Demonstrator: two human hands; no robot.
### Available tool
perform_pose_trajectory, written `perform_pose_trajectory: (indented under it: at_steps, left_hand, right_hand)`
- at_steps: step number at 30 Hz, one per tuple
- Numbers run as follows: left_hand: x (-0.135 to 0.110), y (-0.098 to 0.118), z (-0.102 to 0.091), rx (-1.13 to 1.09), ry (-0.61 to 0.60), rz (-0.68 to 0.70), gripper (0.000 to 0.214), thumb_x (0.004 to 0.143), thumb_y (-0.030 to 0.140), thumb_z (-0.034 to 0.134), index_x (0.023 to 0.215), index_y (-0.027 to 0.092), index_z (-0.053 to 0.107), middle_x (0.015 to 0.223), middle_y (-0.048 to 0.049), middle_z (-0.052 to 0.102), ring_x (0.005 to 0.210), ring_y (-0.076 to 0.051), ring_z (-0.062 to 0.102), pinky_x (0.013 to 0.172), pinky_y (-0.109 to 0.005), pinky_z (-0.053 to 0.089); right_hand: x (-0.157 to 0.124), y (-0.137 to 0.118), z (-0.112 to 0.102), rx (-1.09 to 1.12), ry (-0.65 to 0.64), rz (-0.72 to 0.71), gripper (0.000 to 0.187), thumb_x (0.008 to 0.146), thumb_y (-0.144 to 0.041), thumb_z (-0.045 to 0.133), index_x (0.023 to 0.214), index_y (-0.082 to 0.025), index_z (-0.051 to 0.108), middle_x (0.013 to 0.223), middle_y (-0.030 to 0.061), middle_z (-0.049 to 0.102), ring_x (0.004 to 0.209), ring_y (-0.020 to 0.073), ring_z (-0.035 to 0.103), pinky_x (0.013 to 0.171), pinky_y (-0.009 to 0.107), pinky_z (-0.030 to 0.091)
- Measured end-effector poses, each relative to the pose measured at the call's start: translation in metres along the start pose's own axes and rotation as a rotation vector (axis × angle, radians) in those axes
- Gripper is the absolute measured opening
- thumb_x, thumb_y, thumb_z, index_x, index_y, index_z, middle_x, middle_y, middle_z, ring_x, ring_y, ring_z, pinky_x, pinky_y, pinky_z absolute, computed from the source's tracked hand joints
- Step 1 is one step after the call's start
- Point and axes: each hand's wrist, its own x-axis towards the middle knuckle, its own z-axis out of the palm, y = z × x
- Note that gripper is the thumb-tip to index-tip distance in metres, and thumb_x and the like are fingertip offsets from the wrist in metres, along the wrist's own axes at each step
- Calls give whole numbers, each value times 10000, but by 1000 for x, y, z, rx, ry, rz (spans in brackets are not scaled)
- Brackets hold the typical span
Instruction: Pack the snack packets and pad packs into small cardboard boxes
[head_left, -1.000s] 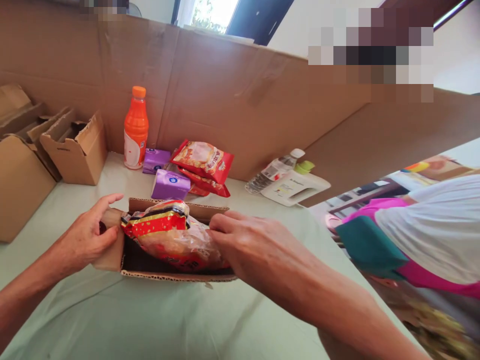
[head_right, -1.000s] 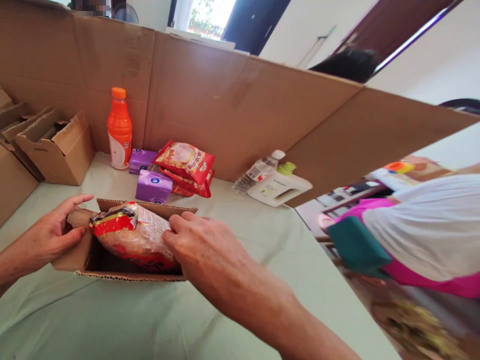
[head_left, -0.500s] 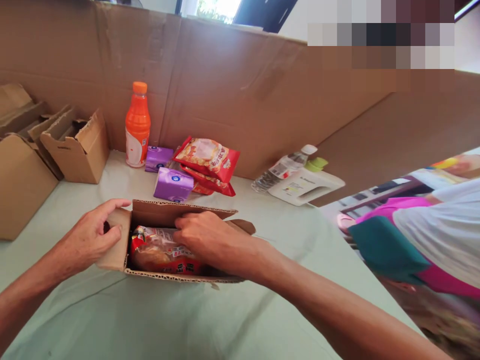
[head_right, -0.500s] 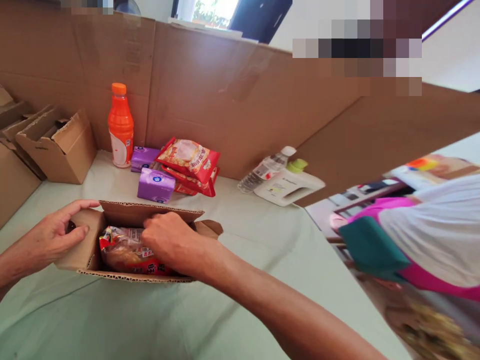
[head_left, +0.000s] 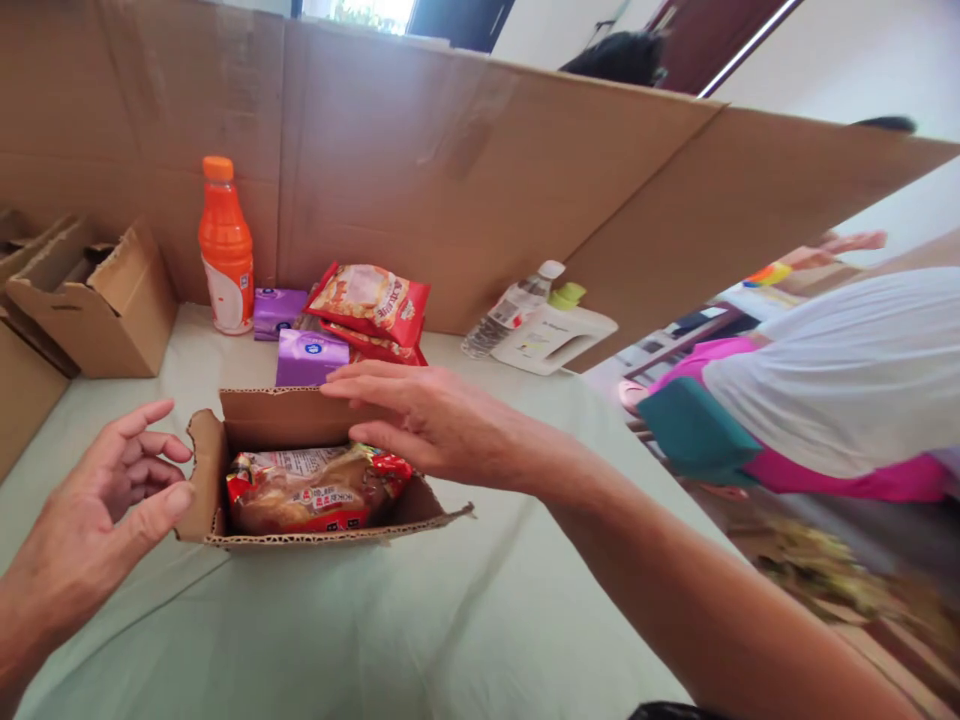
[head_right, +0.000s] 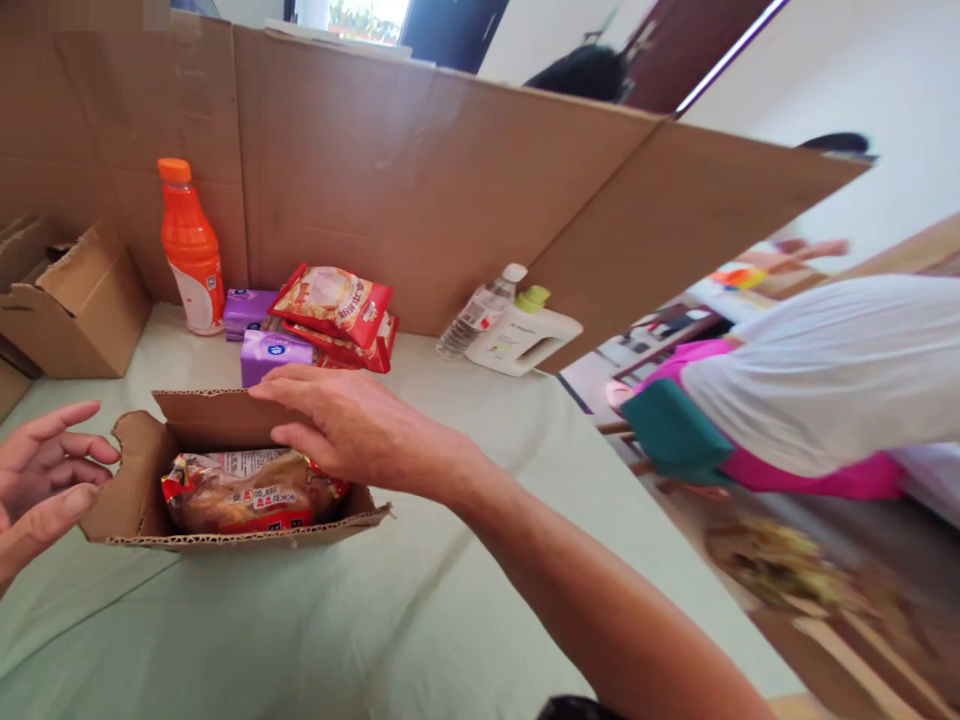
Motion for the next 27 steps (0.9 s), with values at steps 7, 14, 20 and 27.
perform_pose_trajectory:
  at_steps: [7,14,20,27]
  left_hand:
    - [-11,28,14,-171,-41,-111,484,996,503,498,1446,325,502,1252,-50,695,1149,-237,676,950,-355,600]
    - [-8,23,4,159,-229,194,578,949,531,540,1491,352,451,1449,-14,605,1227,-241,648,912,-316,606]
    - [0,15,21,246,-108,418,481,913,421,631,1375,308,560,1300,-20,699,1169,-233,650,937,-357,578]
    - [7,17,24,331,-130,528,439,894,248,613,1333,252,590,1271,-35,718,1146,-238,651,933,-388,560]
  right_hand:
    - [9,-4,28,-146,-89,63,601,933,-273,622,1509,-168,486,1649,181,331,1383,366,528,1033,510,553]
    - [-41,7,5,-33,405,55,209,984,-196,545,1058,-212,739,1225,93,732,1072,210,724,893,334,617]
    - [-86,16,11,-3,357,116,181,985,-186,575,965,-206,754,965,58,801,902,179,755,801,283,615]
    - [-33,27,4,174,-169,-133,282,996,-206,573,1227,-241,731,1328,23,712,1228,176,665,1044,305,532]
